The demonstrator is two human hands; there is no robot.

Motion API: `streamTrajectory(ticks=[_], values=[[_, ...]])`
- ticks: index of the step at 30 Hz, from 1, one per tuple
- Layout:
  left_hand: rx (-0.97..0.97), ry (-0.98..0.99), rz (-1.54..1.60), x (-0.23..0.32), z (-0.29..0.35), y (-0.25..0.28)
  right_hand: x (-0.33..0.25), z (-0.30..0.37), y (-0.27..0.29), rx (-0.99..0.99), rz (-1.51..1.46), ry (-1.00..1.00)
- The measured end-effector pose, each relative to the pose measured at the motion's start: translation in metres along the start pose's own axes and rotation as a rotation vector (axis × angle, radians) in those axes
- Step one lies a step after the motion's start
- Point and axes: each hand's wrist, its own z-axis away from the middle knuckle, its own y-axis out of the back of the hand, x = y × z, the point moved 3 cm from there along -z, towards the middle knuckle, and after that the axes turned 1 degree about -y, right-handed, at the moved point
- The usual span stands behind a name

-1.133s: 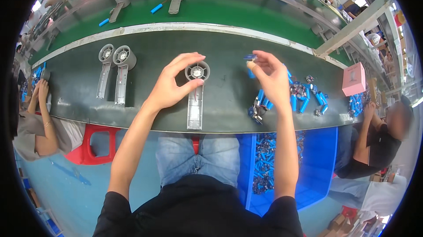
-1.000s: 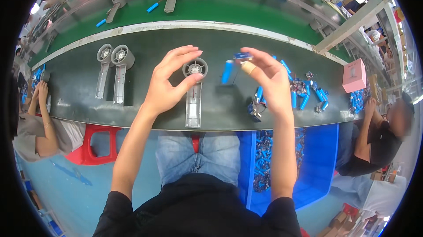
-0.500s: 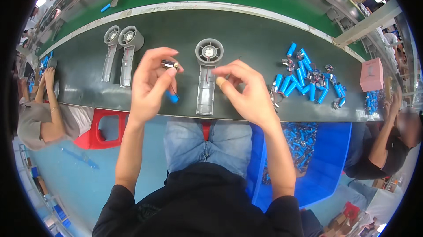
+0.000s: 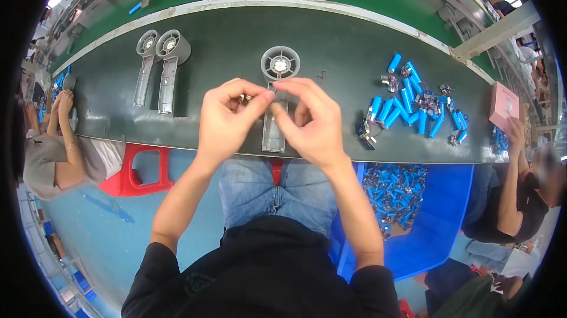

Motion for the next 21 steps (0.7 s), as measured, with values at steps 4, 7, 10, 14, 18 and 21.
streamTrajectory(ticks=[4, 7, 10, 14, 18, 21], values=[[-0.036, 0.432, 0.469, -0.010, -0.009, 0.002, 0.007, 0.000, -0.013, 0.152, 0.208, 0.220], [-0.075, 0.606, 0.502, -0.016, -0.008, 0.005, 0.011, 0.000, -0.017, 0.234, 0.360, 0.399], [-0.088, 0.586, 0.485, -0.015, -0.008, 0.003, 0.007, -0.003, -0.016, 0.258, 0.437, 0.460], [-0.096, 0.364, 0.556, -0.020, -0.004, 0.003, 0.011, -0.007, -0.015, 0.242, 0.409, 0.289], [-0.025, 0.110, 0.419, -0.020, 0.001, 0.002, 0.016, -0.006, -0.015, 0.221, 0.228, 0.242], [-0.037, 0.080, 0.335, -0.031, 0.006, 0.003, 0.014, -0.006, -0.014, 0.207, 0.179, 0.293]])
